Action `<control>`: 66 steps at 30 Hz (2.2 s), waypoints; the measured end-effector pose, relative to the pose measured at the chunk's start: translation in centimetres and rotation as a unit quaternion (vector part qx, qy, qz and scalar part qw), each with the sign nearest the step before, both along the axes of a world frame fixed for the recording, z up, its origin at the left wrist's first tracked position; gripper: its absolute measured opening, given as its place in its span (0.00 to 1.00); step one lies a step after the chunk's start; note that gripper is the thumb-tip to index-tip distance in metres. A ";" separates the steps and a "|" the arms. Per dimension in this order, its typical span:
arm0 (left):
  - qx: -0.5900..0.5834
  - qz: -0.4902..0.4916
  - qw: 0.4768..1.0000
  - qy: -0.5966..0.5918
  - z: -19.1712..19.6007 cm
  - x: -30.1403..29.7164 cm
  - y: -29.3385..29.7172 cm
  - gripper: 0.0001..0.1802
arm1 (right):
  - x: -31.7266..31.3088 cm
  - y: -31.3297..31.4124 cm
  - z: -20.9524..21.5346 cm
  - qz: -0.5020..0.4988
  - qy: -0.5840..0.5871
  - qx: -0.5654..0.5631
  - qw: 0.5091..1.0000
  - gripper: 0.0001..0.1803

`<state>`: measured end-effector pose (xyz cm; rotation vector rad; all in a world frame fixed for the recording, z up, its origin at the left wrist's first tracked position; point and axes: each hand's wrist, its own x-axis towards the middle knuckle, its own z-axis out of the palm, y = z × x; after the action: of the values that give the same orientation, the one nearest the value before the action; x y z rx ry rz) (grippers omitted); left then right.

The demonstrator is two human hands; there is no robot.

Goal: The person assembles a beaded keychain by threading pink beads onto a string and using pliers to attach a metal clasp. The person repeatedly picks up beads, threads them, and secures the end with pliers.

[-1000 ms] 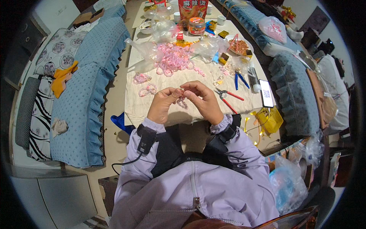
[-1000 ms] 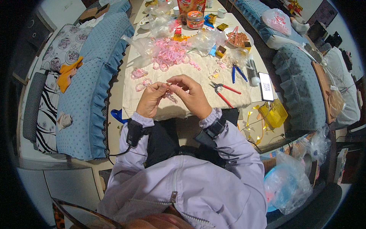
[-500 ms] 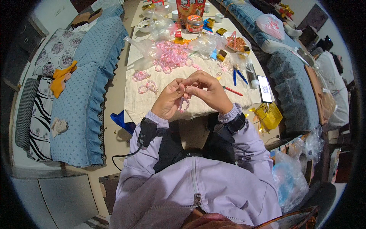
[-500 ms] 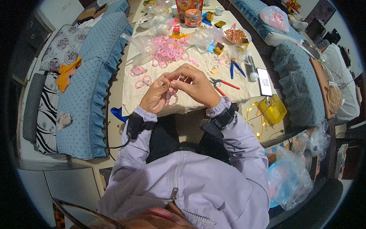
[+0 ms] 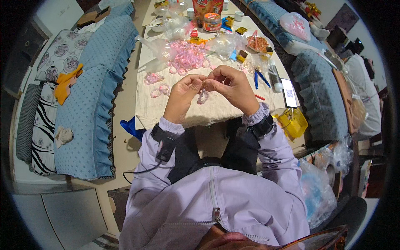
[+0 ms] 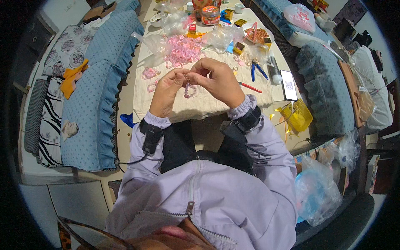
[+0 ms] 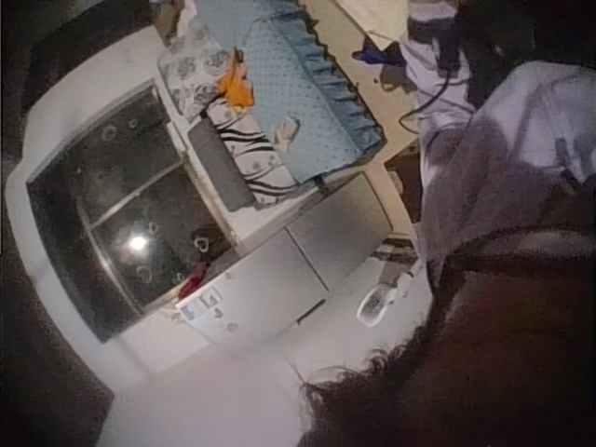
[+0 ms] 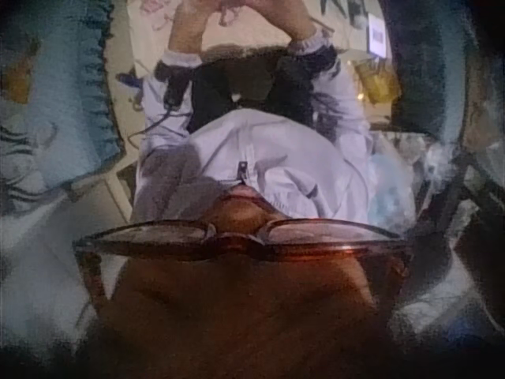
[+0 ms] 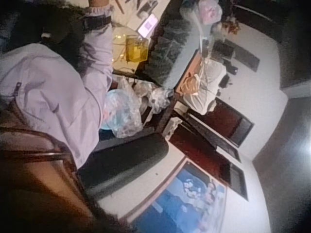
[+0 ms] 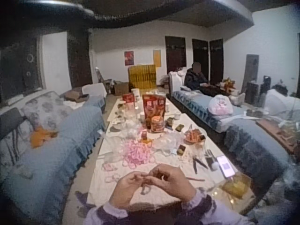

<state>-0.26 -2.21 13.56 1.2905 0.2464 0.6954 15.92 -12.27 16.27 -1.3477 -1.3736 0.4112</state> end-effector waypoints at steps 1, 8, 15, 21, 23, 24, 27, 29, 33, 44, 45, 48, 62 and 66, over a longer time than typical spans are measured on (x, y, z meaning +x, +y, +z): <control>0.031 0.017 0.999 0.029 0.0 -0.2 -0.1 0.17 | -0.1 0.0 0.0 0.007 -0.013 0.010 1.000 0.08; 0.074 0.091 0.990 0.075 -1.5 0.0 -0.3 0.12 | 1.6 0.1 -2.7 0.030 0.054 -0.044 0.997 0.09; -0.041 0.104 0.992 0.066 -2.9 0.0 -0.2 0.11 | 6.1 0.4 -11.5 -0.154 -0.142 -0.160 0.965 0.09; -0.063 0.115 0.989 0.067 -3.8 0.1 0.7 0.13 | 5.4 1.2 -13.9 -0.191 -0.156 -0.209 0.946 0.10; -0.089 0.117 0.987 0.070 -4.0 0.2 1.0 0.13 | 4.9 1.6 -13.9 -0.200 -0.167 -0.209 0.943 0.09; -0.104 0.116 0.985 0.069 -4.2 0.3 1.1 0.13 | 4.6 1.8 -13.9 -0.207 -0.166 -0.200 0.943 0.09; -0.127 0.094 0.987 0.043 -4.4 0.3 1.3 0.12 | 4.2 2.1 -14.2 -0.219 -0.158 -0.179 0.946 0.09; -0.140 0.101 0.985 0.032 -4.5 0.4 1.4 0.11 | 4.2 2.2 -14.4 -0.214 -0.148 -0.163 0.952 0.09; -0.158 0.102 0.982 0.012 -4.5 0.5 1.5 0.11 | 4.1 2.3 -13.7 -0.175 -0.107 -0.140 0.969 0.10; -0.100 0.119 0.988 -0.002 -3.5 1.3 0.0 0.10 | 0.2 0.9 -4.5 0.016 0.029 -0.024 0.999 0.07; -0.090 0.116 0.989 -0.002 -3.4 1.3 -0.2 0.10 | 0.0 0.8 -4.1 0.002 0.010 -0.025 1.000 0.07; -0.047 0.114 0.992 0.019 -3.0 1.2 -0.4 0.10 | -0.6 0.3 -3.6 -0.043 -0.043 -0.012 0.998 0.07; 0.101 0.186 0.977 0.037 -2.9 1.6 -1.6 0.06 | -1.5 -1.3 -2.3 -0.096 -0.134 -0.030 0.986 0.09; 0.171 0.194 0.963 0.068 -2.7 1.3 -1.7 0.08 | -1.4 -1.2 -2.9 -0.091 -0.095 -0.032 0.991 0.10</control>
<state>1.06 -3.88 10.91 1.6446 0.5193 1.0156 14.55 -13.42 13.33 -1.5837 -1.3869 0.2101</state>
